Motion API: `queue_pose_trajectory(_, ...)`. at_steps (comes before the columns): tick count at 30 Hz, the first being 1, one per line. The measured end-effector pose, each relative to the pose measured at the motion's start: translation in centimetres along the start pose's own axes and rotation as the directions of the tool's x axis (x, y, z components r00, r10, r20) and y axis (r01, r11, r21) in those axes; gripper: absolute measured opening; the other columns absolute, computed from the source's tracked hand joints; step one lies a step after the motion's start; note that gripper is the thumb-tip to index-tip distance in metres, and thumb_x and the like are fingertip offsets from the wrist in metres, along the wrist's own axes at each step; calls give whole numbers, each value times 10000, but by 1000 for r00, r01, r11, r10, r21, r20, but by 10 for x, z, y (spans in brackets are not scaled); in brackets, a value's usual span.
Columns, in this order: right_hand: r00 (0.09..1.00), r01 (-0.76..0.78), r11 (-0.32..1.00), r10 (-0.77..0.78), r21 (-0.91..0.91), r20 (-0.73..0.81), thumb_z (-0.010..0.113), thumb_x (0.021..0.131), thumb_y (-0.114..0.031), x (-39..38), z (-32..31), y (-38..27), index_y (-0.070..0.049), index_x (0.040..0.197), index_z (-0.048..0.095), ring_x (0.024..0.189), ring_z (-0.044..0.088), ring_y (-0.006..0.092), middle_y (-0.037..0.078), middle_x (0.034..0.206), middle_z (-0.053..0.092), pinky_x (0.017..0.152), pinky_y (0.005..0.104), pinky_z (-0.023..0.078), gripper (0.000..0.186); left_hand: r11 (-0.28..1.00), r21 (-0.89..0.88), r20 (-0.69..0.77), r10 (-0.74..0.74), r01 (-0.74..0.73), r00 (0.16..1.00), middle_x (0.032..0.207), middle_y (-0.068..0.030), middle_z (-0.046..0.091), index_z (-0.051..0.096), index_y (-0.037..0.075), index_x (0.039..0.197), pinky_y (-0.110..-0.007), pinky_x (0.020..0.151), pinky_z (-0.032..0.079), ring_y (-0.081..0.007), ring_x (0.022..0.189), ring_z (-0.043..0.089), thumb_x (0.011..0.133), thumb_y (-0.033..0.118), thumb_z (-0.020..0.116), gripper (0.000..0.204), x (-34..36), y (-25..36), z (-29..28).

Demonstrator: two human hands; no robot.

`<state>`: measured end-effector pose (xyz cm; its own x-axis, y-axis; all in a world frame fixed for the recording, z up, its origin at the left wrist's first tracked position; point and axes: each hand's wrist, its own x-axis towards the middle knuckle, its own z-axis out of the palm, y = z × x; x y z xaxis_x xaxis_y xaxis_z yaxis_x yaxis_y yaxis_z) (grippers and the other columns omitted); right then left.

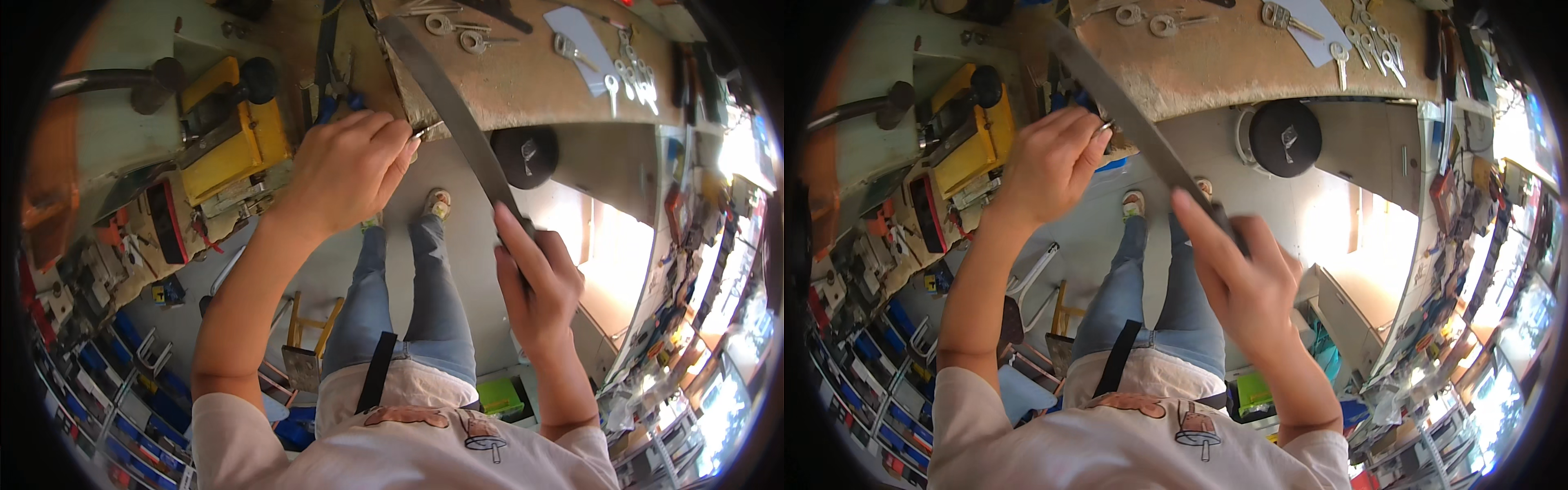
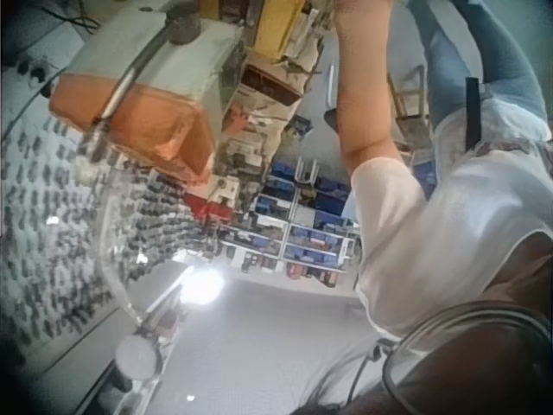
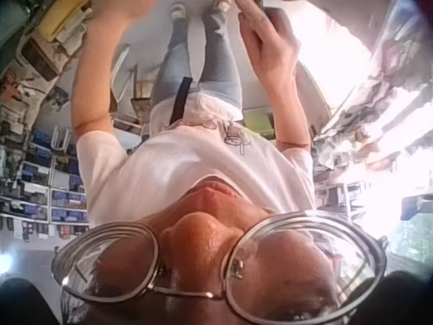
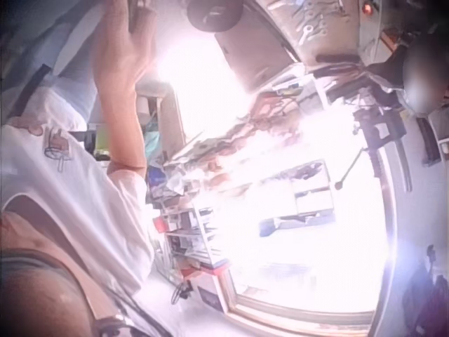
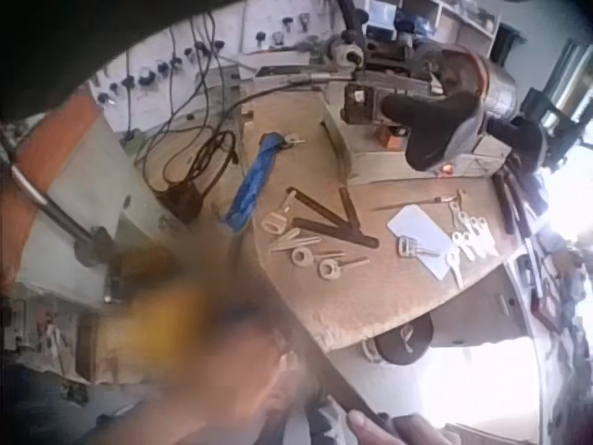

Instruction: The person files a metal key using a metal file, repeatedly checking its fit against a lock. They also use pliers to adjust the key and compare it with other keys on the workbench.

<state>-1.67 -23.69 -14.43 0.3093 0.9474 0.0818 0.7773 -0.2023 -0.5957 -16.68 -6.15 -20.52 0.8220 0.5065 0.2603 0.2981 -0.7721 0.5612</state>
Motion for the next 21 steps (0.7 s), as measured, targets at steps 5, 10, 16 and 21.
queue_pose_trajectory(5,986,-141,990,139,13,96,628,782,63,0,17,-3,-82,1220,609,551,430,119,61,643,494,504,236,368,461,995,40,-66,89,-86,994,692,-75,517,532,49,749,-340,550,467,-243,655,567,810,188,663,200,5,-1,0)
queue_pose_trajectory(10,984,-160,987,159,12,76,608,817,46,-5,19,-8,-71,1233,596,555,435,116,61,650,520,523,238,380,432,991,36,-288,131,-126,948,696,-63,492,504,48,722,-329,551,464,-237,644,550,769,180,706,246,2,-2,12)
queue_pose_trajectory(16,974,-173,981,183,-82,130,580,840,34,-6,21,-18,-85,1316,519,592,487,163,93,717,555,589,266,436,494,978,0,-286,198,-207,938,697,-111,490,534,-18,770,-366,542,438,-285,625,519,783,29,665,140,5,4,8)
queue_pose_trajectory(21,973,-156,973,181,-172,141,630,816,-44,-16,17,-24,-200,1348,493,462,393,191,57,623,407,455,317,381,571,939,12,-207,339,-344,918,673,-114,442,483,-3,705,-372,512,412,-281,604,488,755,8,659,183,16,-8,1)
